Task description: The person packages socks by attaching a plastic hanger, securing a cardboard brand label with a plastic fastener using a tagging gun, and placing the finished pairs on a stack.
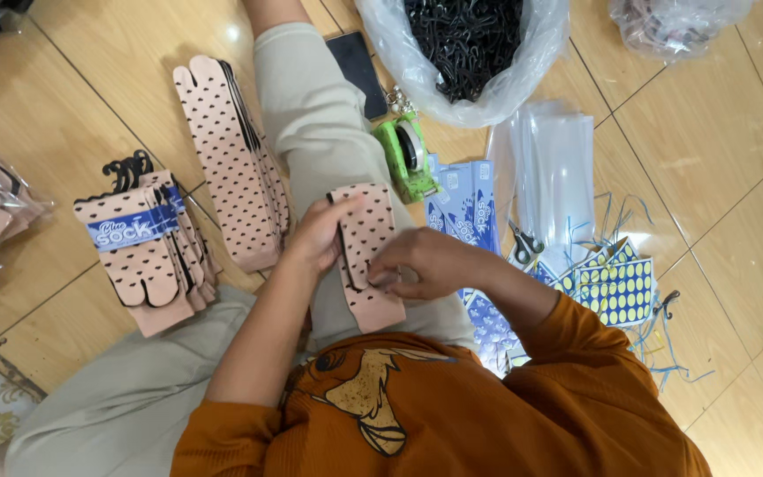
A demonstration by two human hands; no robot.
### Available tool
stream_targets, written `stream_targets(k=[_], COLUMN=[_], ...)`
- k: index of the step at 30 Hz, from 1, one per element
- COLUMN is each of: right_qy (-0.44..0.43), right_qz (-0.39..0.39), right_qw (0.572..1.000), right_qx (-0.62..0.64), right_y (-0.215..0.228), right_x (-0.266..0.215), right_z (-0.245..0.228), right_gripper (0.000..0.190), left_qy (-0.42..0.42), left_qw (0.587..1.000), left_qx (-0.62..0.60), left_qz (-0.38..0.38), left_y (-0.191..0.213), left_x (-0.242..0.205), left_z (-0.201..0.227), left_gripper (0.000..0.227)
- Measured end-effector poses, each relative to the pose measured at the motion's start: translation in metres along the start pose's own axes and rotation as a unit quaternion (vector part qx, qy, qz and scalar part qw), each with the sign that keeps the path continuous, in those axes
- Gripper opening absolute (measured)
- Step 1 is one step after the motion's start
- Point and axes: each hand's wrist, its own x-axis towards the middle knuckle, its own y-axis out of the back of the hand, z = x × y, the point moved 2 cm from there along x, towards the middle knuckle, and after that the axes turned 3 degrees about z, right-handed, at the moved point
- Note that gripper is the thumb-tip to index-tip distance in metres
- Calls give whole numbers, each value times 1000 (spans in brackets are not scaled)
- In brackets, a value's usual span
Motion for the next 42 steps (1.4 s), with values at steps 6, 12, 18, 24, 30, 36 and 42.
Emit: stream_targets(k=[6, 12, 18, 24, 30, 36, 42], right_qy=[-257, -396, -149, -274, -134, -102, -196], right_qz=[121, 144, 432, 360, -109, -270, 80], right_qw=[957, 826, 828, 879, 970, 956, 976], right_qx=[-67, -375, -324, 152, 169, -56, -45], right_y=[78, 97, 127, 66, -50, -19, 42], right_x=[-23, -19, 12, 48, 101, 81, -35], right_z=[256, 424, 300, 213, 64, 101, 149], right_gripper=[17, 27, 7, 18, 19, 14, 24], left_qy=[-100, -37, -123, -177, -431, -392, -392], left_qw=[986, 962, 968, 939, 789, 806, 785], left_qx=[101, 179, 152, 250, 432, 434, 466], left_qz=[92, 204, 156, 157, 70, 93, 117], left_y=[13, -17, 2, 7, -9, -1, -6], left_x=[-7, -46, -54, -73, -80, -79, -103], left_z=[-21, 2, -16, -36, -42, -43, -44], left_gripper=[35, 43, 46, 70, 48, 50, 64])
